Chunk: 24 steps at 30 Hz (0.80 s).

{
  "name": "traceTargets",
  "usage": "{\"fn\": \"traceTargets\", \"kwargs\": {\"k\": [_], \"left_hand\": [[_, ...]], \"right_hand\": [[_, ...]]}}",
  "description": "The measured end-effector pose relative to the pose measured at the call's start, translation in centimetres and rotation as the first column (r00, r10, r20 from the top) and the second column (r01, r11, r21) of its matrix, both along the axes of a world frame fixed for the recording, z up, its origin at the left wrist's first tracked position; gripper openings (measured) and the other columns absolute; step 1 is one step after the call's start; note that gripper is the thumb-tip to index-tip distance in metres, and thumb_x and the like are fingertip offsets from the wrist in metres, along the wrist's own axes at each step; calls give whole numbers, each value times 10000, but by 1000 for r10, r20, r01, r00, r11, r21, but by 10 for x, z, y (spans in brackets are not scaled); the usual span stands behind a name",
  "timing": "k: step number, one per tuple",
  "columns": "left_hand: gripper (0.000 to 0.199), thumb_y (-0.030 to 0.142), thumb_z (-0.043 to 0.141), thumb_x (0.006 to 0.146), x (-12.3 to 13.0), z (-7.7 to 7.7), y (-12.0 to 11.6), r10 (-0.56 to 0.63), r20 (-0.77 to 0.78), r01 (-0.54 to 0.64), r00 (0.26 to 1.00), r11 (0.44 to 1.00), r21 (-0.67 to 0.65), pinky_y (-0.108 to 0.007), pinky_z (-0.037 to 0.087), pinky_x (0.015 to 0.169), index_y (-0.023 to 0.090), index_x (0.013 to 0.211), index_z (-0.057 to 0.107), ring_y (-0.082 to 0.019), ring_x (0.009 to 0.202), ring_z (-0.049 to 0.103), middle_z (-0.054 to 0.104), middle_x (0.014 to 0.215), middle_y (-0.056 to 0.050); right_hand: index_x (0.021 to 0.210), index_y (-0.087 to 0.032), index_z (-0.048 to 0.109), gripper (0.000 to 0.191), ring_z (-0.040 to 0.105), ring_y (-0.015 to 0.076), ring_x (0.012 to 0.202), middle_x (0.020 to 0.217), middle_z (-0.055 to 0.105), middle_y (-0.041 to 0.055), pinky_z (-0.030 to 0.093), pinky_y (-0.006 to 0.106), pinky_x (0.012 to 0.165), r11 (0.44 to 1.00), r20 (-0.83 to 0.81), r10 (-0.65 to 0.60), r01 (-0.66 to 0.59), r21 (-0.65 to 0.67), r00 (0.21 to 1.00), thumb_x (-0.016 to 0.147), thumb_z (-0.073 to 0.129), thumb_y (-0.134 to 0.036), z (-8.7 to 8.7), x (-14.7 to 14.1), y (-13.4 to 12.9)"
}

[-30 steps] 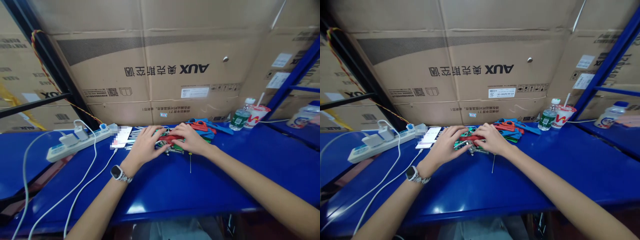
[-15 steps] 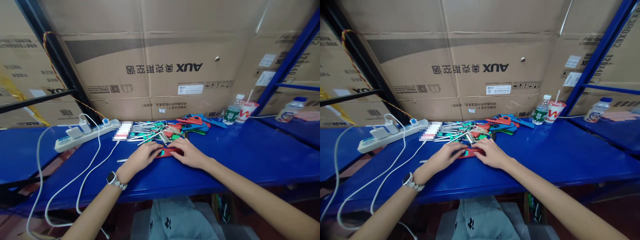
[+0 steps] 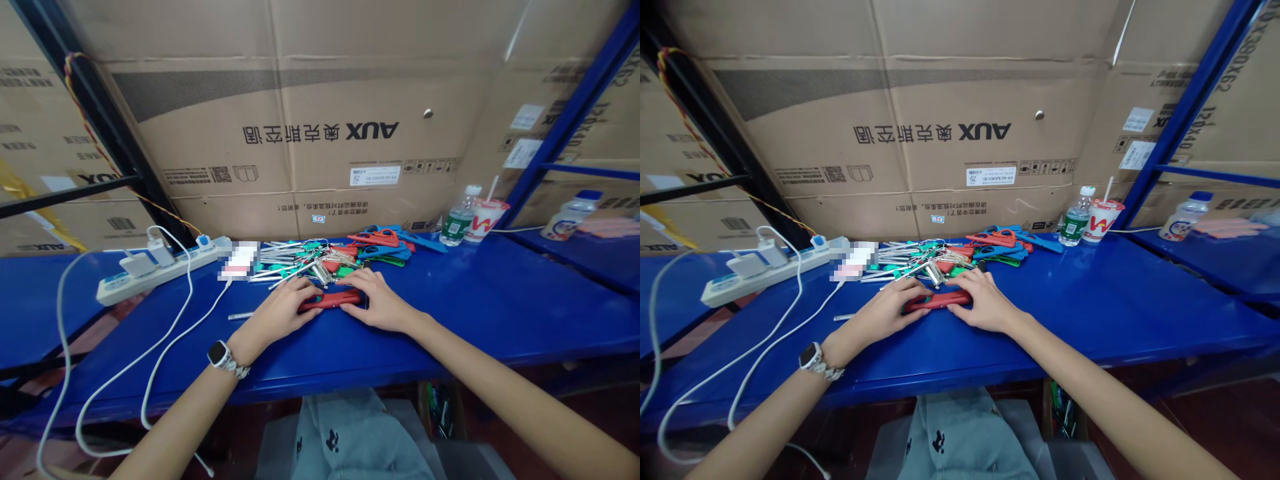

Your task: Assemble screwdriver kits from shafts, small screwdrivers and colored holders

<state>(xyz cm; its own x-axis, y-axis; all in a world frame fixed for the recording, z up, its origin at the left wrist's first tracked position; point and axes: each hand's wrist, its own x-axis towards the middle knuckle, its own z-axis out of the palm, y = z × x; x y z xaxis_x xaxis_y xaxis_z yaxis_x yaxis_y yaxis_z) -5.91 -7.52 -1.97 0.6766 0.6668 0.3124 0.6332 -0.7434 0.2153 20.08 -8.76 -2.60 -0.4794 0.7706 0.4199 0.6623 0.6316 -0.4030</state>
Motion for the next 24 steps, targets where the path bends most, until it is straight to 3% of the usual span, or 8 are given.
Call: {"fn": "traceTargets", "kwargs": {"k": [3, 5, 7, 9, 13, 18, 21, 24], "left_hand": [[337, 417, 634, 946, 0, 5, -3, 21, -18, -21, 1000, 1000, 15, -480, 519, 963, 201, 1204, 650, -298, 1121, 618, 650, 1185, -108], [365, 448, 623, 949, 8, 9, -3, 10, -28, -9, 1000, 999, 36, -486, 509, 981, 200, 1216, 642, -304, 1151, 606, 641, 1214, -112], [342, 441, 608, 959, 22, 12, 2, -36, -49, 39, 998, 998, 54, -483, 502, 991, 204, 1203, 647, -306, 1166, 602, 643, 1214, -111], [321, 436, 613, 955, 40, 15, 11, -90, -83, 95, 992, 994, 58, -473, 508, 969, 200, 1168, 659, -306, 1133, 620, 658, 1170, -112], [300, 441, 607, 963, 65, 12, 28, -155, -115, 162, 981, 985, 52, -426, 530, 881, 181, 1095, 678, -284, 1002, 660, 688, 1032, -102], [294, 437, 596, 972, 55, 5, 30, -182, -33, 183, 983, 982, 35, -399, 531, 875, 180, 1087, 681, -261, 983, 647, 676, 1014, -94], [282, 423, 581, 976, 46, 3, 28, -168, -19, 168, 986, 985, 30, -414, 524, 897, 191, 1098, 684, -261, 996, 635, 664, 1010, -92], [273, 423, 585, 967, 44, 2, 26, -150, -12, 150, 989, 988, 40, -447, 510, 933, 186, 1062, 684, -278, 1033, 622, 660, 1012, -99]], "right_hand": [[1070, -211, 672, 207, 616, 238, 968, 1007, 687, 81, 464, 379, 857, 982, -89, -188, 190, 10, 978, 937, 599, -352, 5, 10, 0], [947, -205, 652, 186, 629, 213, 801, 834, 677, 53, 456, 325, 724, 916, -76, -401, 396, -67, 913, 942, 567, -370, 9, 17, 3], [832, -213, 633, 252, 641, 219, 731, 752, 678, 45, 428, 314, 655, 814, 57, -558, 560, -154, 828, 928, 569, -437, 13, 21, 8], [712, -214, 620, 376, 674, 256, 769, 762, 705, 73, 428, 329, 659, 750, 226, -595, 634, -190, 771, 903, 574, -535, 17, 20, 15], [694, -206, 651, 366, 715, 310, 864, 852, 747, 126, 464, 362, 710, 732, 358, -554, 644, -221, 752, 855, 602, -532, 21, 12, 27], [594, -205, 627, 308, 714, 284, 809, 766, 738, 112, 459, 335, 684, 722, 266, -597, 651, -232, 757, 814, 612, -420, 22, 11, 21], [531, -210, 563, 335, 664, 228, 663, 597, 668, 61, 426, 300, 608, 771, -3, -605, 584, -253, 797, 786, 637, -415, 20, 14, 16], [607, -213, 564, 346, 579, 169, 534, 559, 639, 25, 407, 274, 533, 900, -446, -427, 321, -295, 787, 796, 644, -492, 18, 7, 22]]}}
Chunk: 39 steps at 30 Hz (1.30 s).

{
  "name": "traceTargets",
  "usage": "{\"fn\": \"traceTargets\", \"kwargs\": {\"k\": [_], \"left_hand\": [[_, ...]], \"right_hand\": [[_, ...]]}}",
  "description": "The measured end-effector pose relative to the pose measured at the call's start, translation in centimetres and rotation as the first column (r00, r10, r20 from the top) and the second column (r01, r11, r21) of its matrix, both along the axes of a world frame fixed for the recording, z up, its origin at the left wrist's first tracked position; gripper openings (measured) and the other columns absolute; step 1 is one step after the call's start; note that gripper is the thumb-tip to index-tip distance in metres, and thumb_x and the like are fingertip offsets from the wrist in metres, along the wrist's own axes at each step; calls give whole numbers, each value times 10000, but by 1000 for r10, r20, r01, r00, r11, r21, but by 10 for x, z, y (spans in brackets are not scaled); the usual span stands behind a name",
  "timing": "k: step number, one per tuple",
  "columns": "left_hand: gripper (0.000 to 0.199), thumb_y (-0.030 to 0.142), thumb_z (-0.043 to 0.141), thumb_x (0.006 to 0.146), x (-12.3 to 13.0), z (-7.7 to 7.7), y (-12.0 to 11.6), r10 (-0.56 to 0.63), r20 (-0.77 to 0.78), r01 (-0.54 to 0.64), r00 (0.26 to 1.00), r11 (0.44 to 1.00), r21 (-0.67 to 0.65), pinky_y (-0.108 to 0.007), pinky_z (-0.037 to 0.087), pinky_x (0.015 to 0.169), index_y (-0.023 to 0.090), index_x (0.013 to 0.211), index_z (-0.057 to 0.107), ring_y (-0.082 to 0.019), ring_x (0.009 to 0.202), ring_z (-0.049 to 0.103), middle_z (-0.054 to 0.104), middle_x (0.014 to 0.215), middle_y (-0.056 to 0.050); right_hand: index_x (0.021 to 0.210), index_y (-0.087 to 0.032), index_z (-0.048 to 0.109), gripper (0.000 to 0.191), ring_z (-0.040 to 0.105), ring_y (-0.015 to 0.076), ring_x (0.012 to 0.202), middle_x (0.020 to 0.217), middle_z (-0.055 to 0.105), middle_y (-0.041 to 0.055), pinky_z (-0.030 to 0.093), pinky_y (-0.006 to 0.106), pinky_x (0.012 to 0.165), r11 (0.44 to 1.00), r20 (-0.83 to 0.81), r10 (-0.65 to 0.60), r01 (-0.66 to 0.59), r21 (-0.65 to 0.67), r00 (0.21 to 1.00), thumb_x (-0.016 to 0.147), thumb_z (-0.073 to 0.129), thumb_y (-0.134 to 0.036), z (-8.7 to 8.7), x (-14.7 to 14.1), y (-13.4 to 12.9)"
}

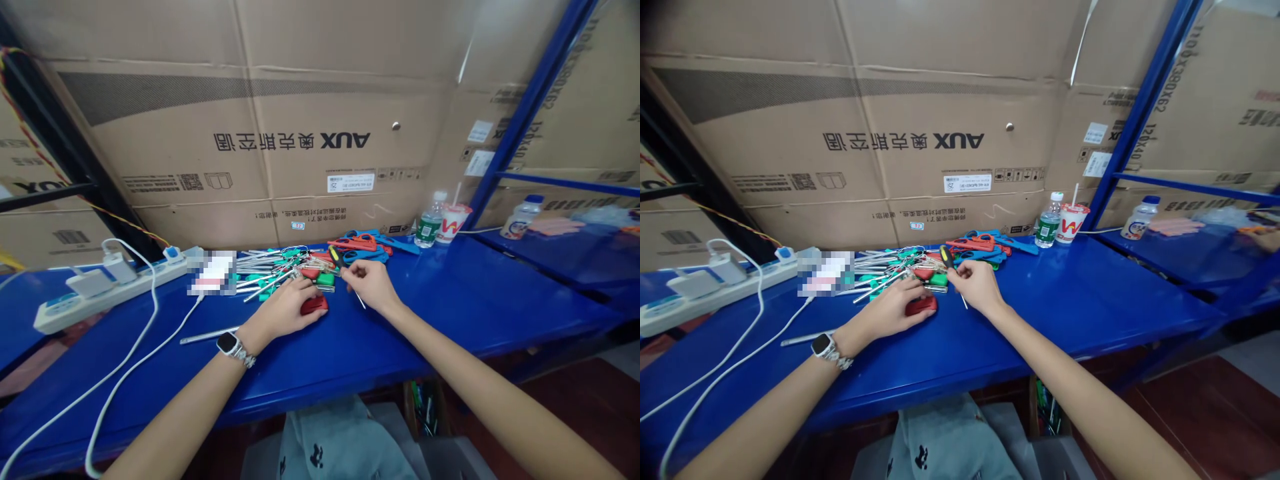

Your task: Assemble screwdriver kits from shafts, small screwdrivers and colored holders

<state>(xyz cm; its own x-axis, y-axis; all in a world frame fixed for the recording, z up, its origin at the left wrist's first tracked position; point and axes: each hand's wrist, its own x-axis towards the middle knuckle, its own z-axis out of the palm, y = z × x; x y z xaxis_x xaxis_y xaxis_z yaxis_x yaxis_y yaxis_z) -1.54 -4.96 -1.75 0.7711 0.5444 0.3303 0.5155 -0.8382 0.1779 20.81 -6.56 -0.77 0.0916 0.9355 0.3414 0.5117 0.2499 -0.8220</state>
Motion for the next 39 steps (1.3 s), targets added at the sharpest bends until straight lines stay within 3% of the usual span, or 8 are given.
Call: {"fn": "traceTargets", "kwargs": {"k": [2, 4, 11, 15, 21, 33, 39], "left_hand": [[270, 428, 594, 960, 1, 0, -2, 0, 7, 0, 1000, 1000, 10, -465, 497, 957, 190, 1049, 683, -286, 1053, 612, 660, 1013, -98], [267, 440, 604, 953, 2, 1, -4, 1, 15, -2, 1000, 1000, 18, -466, 496, 954, 198, 1030, 687, -284, 1041, 609, 657, 997, -89], [251, 434, 675, 899, 0, 4, -8, 16, 24, -16, 1000, 1000, -5, -410, 526, 856, 190, 953, 692, -268, 962, 618, 644, 931, -77], [236, 411, 679, 884, -1, 4, -8, 22, 35, -20, 999, 999, -34, -377, 535, 794, 181, 934, 679, -253, 930, 629, 636, 934, -77], [211, 396, 690, 865, 0, 4, -8, 36, 38, -34, 999, 998, -61, -353, 529, 736, 186, 884, 683, -228, 841, 639, 635, 889, -64], [148, 350, 666, 871, -1, 0, -6, 23, 108, -10, 994, 993, -117, -345, 534, 752, 203, 887, 659, -214, 853, 667, 694, 1023, -63], [173, 357, 679, 859, 1, -1, -5, 72, 72, -63, 995, 991, -119, -365, 539, 768, 199, 918, 641, -252, 873, 684, 702, 938, -64]], "right_hand": [[688, -212, 580, 382, 540, 146, 494, 604, 656, 17, 391, 262, 481, 990, -240, 128, -110, 86, 962, 784, 661, -573, 1, -10, 9], [743, -217, 567, 419, 503, 124, 453, 636, 659, 3, 359, 249, 427, 978, -361, 199, -163, 128, 911, 751, 696, -616, 3, -22, 17], [982, -274, 433, 416, 526, 121, 374, 692, 661, -47, 381, 258, 376, 925, -455, 378, -343, 161, 806, 793, 716, -512, 0, -45, 15], [989, -265, 466, 374, 493, 115, 394, 669, 634, -38, 390, 263, 390, 930, -416, 368, -331, 160, 831, 857, 661, -556, -9, -42, 3], [999, -254, 543, 406, 554, 139, 474, 691, 648, -11, 428, 266, 424, 949, -323, 312, -275, 155, 894, 870, 644, -626, -17, -40, -1], [926, -245, 596, 385, 572, 150, 468, 717, 664, -4, 451, 293, 401, 931, -350, 365, -345, 119, 863, 778, 773, -553, -14, -41, -2], [760, -245, 521, 462, 560, 151, 423, 638, 627, -23, 426, 295, 367, 965, -436, 261, -220, 144, 861, 678, 839, -571, -3, -51, 1]]}}
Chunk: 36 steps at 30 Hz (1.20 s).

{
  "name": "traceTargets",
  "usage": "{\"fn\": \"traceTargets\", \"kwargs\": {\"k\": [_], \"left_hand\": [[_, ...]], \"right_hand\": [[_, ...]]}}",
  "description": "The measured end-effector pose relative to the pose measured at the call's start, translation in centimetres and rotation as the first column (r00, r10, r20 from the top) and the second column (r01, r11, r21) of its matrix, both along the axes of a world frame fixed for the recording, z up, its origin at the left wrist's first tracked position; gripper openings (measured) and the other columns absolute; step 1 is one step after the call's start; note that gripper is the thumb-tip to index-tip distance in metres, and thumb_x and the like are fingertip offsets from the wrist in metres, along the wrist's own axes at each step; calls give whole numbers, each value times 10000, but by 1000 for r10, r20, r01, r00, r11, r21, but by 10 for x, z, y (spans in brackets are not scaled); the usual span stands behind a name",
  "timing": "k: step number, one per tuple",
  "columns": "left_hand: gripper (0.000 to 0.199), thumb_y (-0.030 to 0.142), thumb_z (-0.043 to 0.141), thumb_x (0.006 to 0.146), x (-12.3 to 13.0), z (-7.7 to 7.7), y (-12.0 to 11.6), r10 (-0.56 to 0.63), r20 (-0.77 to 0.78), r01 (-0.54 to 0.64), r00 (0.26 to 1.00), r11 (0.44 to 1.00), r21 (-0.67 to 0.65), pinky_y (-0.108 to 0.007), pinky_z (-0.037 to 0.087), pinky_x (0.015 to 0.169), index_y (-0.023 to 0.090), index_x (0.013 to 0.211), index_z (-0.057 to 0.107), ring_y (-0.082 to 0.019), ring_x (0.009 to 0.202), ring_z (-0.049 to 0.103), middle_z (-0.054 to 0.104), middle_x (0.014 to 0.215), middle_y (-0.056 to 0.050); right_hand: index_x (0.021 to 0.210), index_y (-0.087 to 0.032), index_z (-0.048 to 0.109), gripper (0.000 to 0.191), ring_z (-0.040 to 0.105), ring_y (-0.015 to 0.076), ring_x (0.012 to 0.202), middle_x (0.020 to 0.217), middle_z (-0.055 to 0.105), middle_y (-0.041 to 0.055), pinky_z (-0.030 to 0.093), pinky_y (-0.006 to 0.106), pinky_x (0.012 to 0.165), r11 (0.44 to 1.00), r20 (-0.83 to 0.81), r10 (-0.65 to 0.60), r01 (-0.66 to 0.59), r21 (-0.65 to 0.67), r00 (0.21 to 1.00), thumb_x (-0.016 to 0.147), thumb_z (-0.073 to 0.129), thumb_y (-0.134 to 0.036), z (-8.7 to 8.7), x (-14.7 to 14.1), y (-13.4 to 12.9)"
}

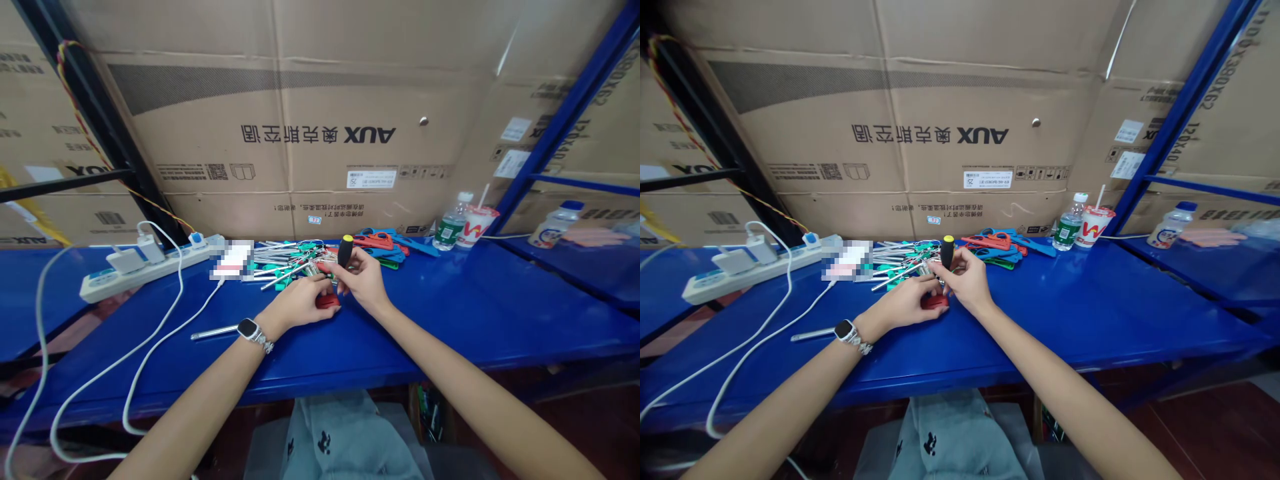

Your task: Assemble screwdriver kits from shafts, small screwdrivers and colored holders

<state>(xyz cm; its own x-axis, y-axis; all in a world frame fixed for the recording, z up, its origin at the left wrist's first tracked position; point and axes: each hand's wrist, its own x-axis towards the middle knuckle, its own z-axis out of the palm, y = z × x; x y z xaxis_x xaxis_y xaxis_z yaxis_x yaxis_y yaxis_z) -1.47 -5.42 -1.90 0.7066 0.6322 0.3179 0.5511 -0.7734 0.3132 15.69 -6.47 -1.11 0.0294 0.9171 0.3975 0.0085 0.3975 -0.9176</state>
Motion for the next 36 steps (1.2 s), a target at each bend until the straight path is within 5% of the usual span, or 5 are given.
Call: {"fn": "traceTargets", "kwargs": {"k": [23, 26, 30, 33, 36], "left_hand": [[304, 433, 676, 860, -1, -5, -2, 41, -13, -40, 999, 997, 64, -411, 554, 816, 186, 1035, 657, -277, 905, 685, 688, 1036, -103], [298, 440, 644, 894, -2, 6, -1, 27, 196, -36, 980, 998, 43, -407, 543, 852, 180, 1040, 646, -253, 937, 658, 683, 1053, -101], [377, 425, 550, 977, 0, 40, 4, 53, 580, 54, 813, 985, -166, -371, 546, 845, 198, 1273, 602, -226, 1000, 656, 688, 1197, -120], [364, 432, 609, 952, 7, 63, 12, -16, 650, 291, 760, 902, -318, -331, 546, 739, 202, 1231, 654, -222, 942, 673, 719, 1139, -119], [261, 406, 720, 878, 18, 68, 23, -20, 684, 330, 730, 886, -327, -304, 533, 700, 188, 1020, 711, -187, 848, 669, 730, 972, -86]], "right_hand": [[872, -181, 656, 383, 621, 142, 573, 746, 692, 26, 529, 265, 460, 933, 154, 359, -352, -72, 920, 804, 729, -551, 8, 22, 7], [923, -175, 670, 393, 599, 138, 577, 747, 683, 26, 521, 259, 459, 931, 189, 363, -361, -48, 912, 831, 701, -556, 7, 21, 5], [1017, -175, 673, 387, 569, 129, 576, 744, 656, 20, 502, 242, 445, 922, 243, 375, -387, 1, 895, 891, 647, -539, 5, 21, 6], [1027, -170, 663, 392, 558, 131, 570, 747, 654, 25, 497, 246, 442, 915, 231, 393, -404, -3, 890, 890, 653, -537, 3, 22, 7], [1015, -177, 656, 388, 579, 152, 584, 748, 667, 35, 494, 259, 442, 928, 214, 364, -371, -6, 906, 868, 679, -536, 0, 20, 5]]}}
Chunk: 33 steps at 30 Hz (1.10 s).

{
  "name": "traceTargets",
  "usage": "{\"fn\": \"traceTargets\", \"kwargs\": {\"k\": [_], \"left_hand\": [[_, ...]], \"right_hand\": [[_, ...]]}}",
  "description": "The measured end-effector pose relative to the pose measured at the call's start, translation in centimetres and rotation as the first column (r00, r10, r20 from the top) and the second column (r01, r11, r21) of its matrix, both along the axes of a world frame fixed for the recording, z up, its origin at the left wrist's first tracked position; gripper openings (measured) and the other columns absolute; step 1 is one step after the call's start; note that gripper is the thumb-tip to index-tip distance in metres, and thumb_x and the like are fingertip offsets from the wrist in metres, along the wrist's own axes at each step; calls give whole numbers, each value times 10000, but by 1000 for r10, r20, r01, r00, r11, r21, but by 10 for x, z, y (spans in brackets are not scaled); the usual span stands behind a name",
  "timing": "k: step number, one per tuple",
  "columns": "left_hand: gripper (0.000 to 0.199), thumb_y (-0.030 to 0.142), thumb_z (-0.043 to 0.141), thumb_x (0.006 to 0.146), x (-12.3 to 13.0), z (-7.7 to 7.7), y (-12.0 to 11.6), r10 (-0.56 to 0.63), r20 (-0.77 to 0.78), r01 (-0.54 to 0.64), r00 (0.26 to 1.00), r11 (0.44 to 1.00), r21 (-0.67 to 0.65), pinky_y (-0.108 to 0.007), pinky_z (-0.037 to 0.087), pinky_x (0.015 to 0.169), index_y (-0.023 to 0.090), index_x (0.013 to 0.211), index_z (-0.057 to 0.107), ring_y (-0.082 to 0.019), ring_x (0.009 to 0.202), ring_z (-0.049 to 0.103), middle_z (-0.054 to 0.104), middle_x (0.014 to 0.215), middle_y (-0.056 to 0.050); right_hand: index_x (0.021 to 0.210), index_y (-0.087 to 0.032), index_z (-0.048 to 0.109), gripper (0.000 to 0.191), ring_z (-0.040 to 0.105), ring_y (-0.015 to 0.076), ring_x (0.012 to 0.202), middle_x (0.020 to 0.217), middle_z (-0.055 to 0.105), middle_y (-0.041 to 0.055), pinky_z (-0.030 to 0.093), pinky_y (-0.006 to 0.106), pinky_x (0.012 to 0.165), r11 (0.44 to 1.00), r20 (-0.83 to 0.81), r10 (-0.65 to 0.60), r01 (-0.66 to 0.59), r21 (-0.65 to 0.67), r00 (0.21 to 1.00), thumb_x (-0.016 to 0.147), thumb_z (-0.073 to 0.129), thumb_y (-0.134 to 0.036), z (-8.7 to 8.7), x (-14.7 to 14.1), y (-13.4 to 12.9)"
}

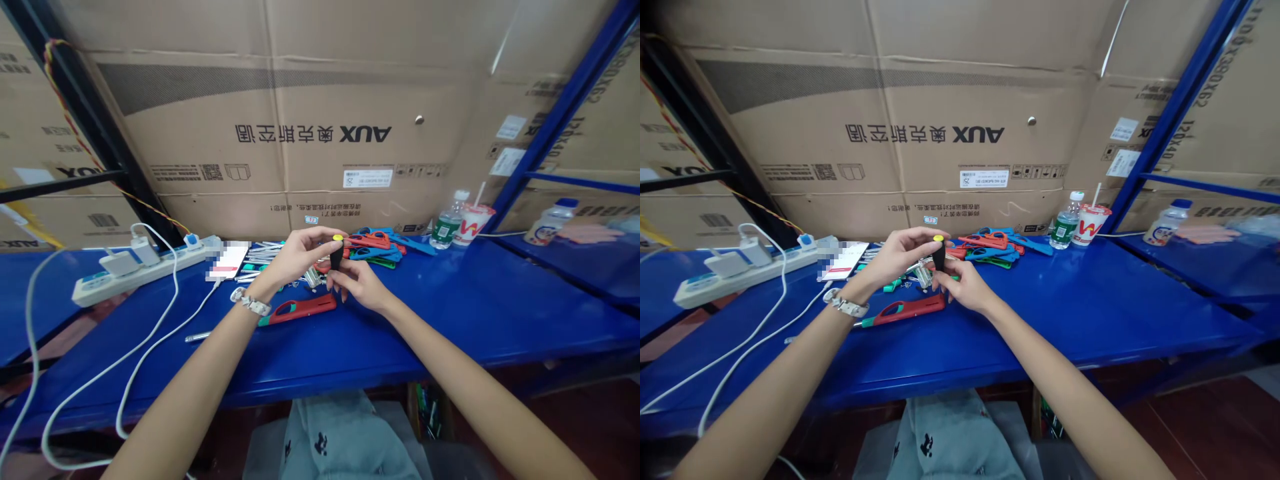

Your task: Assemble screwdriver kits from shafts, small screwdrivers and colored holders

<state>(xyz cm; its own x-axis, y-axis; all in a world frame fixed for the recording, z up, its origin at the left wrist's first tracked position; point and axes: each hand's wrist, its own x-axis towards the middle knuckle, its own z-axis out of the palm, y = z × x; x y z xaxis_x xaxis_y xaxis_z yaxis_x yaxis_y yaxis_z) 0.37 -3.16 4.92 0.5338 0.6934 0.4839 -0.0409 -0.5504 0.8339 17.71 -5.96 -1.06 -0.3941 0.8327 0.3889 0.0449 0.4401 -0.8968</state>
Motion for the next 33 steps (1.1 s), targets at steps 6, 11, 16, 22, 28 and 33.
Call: {"fn": "traceTargets", "kwargs": {"k": [6, 11, 16, 22, 28, 33], "left_hand": [[404, 339, 919, 651, 19, -19, 12, 257, 238, -276, 937, 960, 49, -222, 456, 610, 187, 816, 582, -101, 689, 552, 597, 792, 13], [402, 504, 714, 871, 12, -22, -2, 170, 152, -175, 974, 984, 18, -233, 488, 597, 203, 1131, 656, -149, 779, 628, 691, 1039, -82], [384, 542, 648, 911, 6, -23, -12, 19, 97, -9, 995, 995, -101, -248, 478, 485, 207, 1095, 682, -116, 566, 592, 724, 974, -76], [399, 388, 895, 686, 21, -31, -6, 276, 251, -291, 928, 957, 23, -231, 466, 594, 193, 768, 558, -110, 652, 566, 619, 731, 18], [380, 502, 631, 928, 11, -23, -13, 115, 158, -119, 981, 993, 12, -280, 530, 697, 217, 1178, 653, -170, 850, 653, 716, 1066, -81], [299, 455, 753, 841, 8, -25, -9, 174, 207, -179, 963, 984, 6, -241, 495, 589, 191, 959, 674, -138, 722, 616, 684, 901, -47]], "right_hand": [[826, -243, 488, 415, 548, 135, 419, 631, 669, -15, 434, 260, 386, 971, -153, -239, 233, -53, 959, 765, 807, -500, -8, -18, 1], [797, -228, 507, 399, 587, 133, 469, 705, 724, 22, 445, 245, 402, 992, -102, -123, 119, -42, 987, 810, 755, -539, -5, -12, 3], [880, -197, 627, 345, 579, 127, 523, 786, 735, 48, 476, 257, 445, 999, 13, -19, 18, 28, 1000, 893, 659, -540, -1, -5, -2], [826, -221, 562, 382, 551, 132, 468, 636, 641, -14, 439, 267, 437, 959, -164, -271, 281, 40, 948, 763, 807, -507, -9, -15, 2], [807, -211, 567, 407, 629, 154, 520, 737, 716, 29, 444, 262, 431, 991, -82, -135, 136, 8, 987, 791, 764, -567, 2, -4, 0], [926, -206, 615, 371, 642, 151, 552, 818, 730, 45, 474, 271, 468, 995, 1, -71, 71, 65, 997, 889, 654, -572, -1, -2, -4]]}}
